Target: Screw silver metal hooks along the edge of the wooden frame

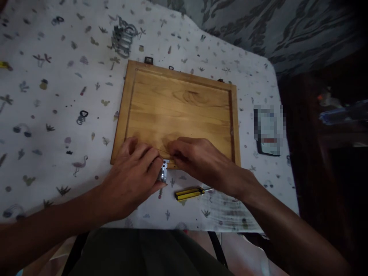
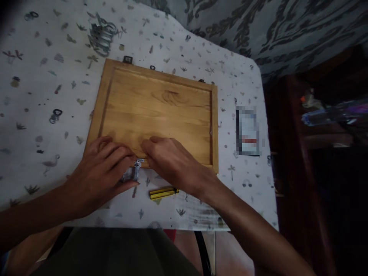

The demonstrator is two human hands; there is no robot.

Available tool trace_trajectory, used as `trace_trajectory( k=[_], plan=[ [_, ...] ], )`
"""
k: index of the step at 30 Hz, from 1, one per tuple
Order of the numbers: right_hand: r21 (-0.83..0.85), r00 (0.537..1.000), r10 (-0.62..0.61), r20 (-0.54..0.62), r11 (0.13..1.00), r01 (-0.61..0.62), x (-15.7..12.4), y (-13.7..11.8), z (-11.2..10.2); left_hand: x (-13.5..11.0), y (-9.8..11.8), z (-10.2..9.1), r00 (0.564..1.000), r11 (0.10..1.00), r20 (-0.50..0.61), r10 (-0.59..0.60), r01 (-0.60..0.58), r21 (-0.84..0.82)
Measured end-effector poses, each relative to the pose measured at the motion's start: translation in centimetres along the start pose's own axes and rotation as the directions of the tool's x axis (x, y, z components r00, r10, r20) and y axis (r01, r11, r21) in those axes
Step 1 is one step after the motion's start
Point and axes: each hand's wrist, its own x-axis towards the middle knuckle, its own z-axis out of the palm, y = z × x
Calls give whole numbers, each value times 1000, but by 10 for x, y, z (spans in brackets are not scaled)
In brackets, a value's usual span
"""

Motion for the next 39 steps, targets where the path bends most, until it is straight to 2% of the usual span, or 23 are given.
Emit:
trace_trajectory(
  k=[2,4,6,8,12,16,25,30,35,39],
  plan=[
    [121,988,-36,-152,991,55,-6,2,7,0,0,0,1000,1000,7,3,-3,14],
    [245,952,-31,-303,963,110,-14,1,15,-1,0,0,1000,1000,17,3,-3,26],
    [328,918,0,-396,934,142,-22,-3,25,-1,0,0,1000,1000,23,3,-4,25],
    [368,898,23,-439,917,156,-28,-8,35,-1,0,0,1000,1000,23,1,-2,16],
    [386,883,63,-466,912,139,-34,-14,52,-1,0,0,1000,1000,17,-5,5,1],
    [382,876,103,-471,919,97,-35,-12,60,-2,1,2,999,1000,35,-19,20,-6],
    [312,883,32,-469,941,132,-35,-11,64,-1,2,2,998,999,43,-34,33,10],
    [330,874,37,-485,933,144,-35,-12,65,-1,2,1,998,999,48,-40,39,14],
    [360,868,98,-487,928,97,-36,-12,65,0,2,1,999,999,31,-33,33,20],
    [389,885,82,-459,914,117,-37,-11,64,0,1,2,998,999,52,-33,33,5]
  ],
)
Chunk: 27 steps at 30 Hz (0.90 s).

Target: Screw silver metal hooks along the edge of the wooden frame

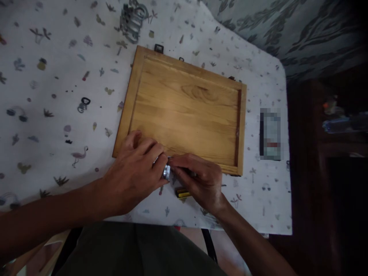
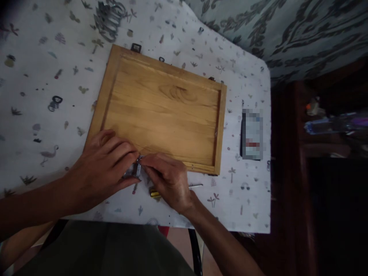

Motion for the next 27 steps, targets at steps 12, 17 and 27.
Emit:
trace_trajectory(
  k=[12,17,27],
  plan=[
    [-33,999,-30,10,999,30,2,-3,0,0,1,-1,1000,1000,6,-4,4,-19],
    [-4,999,-31,9,1000,31,3,-2,3,-1,1,0,1000,1000,-11,-7,7,-9],
    [25,998,55,39,998,-56,0,2,0,0,0,1,999,1000,-36,3,-2,10]
  ],
)
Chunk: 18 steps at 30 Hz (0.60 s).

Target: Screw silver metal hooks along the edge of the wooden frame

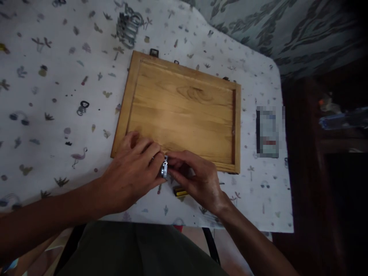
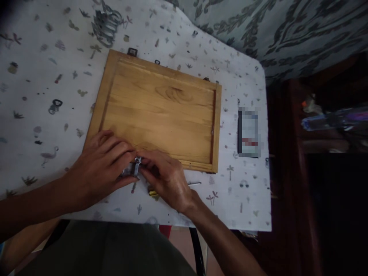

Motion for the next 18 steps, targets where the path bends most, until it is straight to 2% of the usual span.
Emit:
trace_trajectory(
  k=[3,6,8,10,12,15,18],
  plan=[
    [40,999,28,-47,999,-26,-3,-1,-2,-1,-1,0,1000,1000,-17,16,-16,5],
    [-34,996,-11,-87,999,8,-9,-4,-12,-1,-2,-1,999,999,-17,42,-41,8],
    [-131,997,-77,-16,989,75,-16,-6,-23,-1,-2,-2,999,999,-8,46,-46,6],
    [-234,986,-127,111,961,150,-25,-8,-34,0,-2,-3,999,999,6,33,-33,3],
    [-336,974,-108,200,926,171,-35,-9,-39,0,-1,-3,1000,1000,17,15,-15,1],
    [-405,975,-54,218,903,141,-46,-6,-37,0,-1,-5,999,1000,35,1,-1,-8],
    [-416,978,-79,196,896,155,-50,-1,-29,0,-1,-6,998,1000,60,-5,6,-19]
  ],
)
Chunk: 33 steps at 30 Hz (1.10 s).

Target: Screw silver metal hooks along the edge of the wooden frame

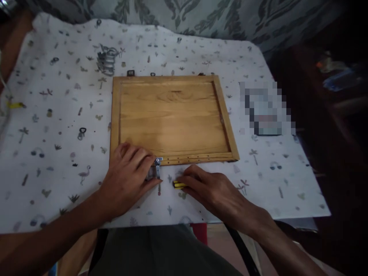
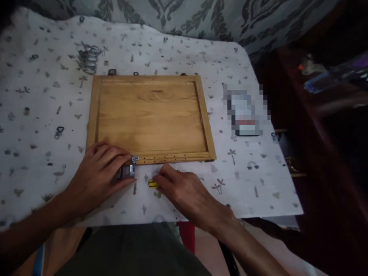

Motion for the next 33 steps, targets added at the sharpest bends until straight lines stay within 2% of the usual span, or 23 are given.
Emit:
trace_trajectory(
  k=[4,7,9,11,13,15,16,18,20,22,27,33],
  plan=[
    [-16,997,-30,-68,999,29,-1,0,-2,-1,-2,0,1000,1000,-20,11,-11,13],
    [102,962,54,-267,994,-28,-3,-5,-15,-1,-3,0,999,999,-29,35,-34,33],
    [185,881,136,-454,981,-57,-2,-10,-24,-1,-3,1,998,998,-39,41,-39,50],
    [277,766,226,-602,959,-65,2,-18,-29,0,-3,1,998,997,-51,43,-40,68],
    [405,658,311,-686,914,-10,11,-25,-29,0,-3,1,997,996,-57,50,-45,78],
    [528,600,368,-710,842,109,21,-31,-26,0,-4,1,997,996,-56,54,-50,80],
    [576,599,384,-703,801,163,26,-33,-23,0,-5,1,997,996,-57,56,-51,79],
    [640,634,396,-664,739,208,35,-35,-18,0,-5,1,997,996,-58,54,-49,77],
    [659,675,398,-621,731,176,41,-34,-13,0,-6,1,997,996,-52,50,-47,73],
    [636,705,380,-599,760,131,44,-32,-9,0,-6,2,998,997,-43,44,-41,70],
    [584,707,317,-632,795,166,48,-26,-4,0,-5,3,999,997,-34,39,-36,62],
    [626,730,351,-586,768,133,50,-27,-3,1,-5,2,998,996,-35,58,-55,70]
  ],
)
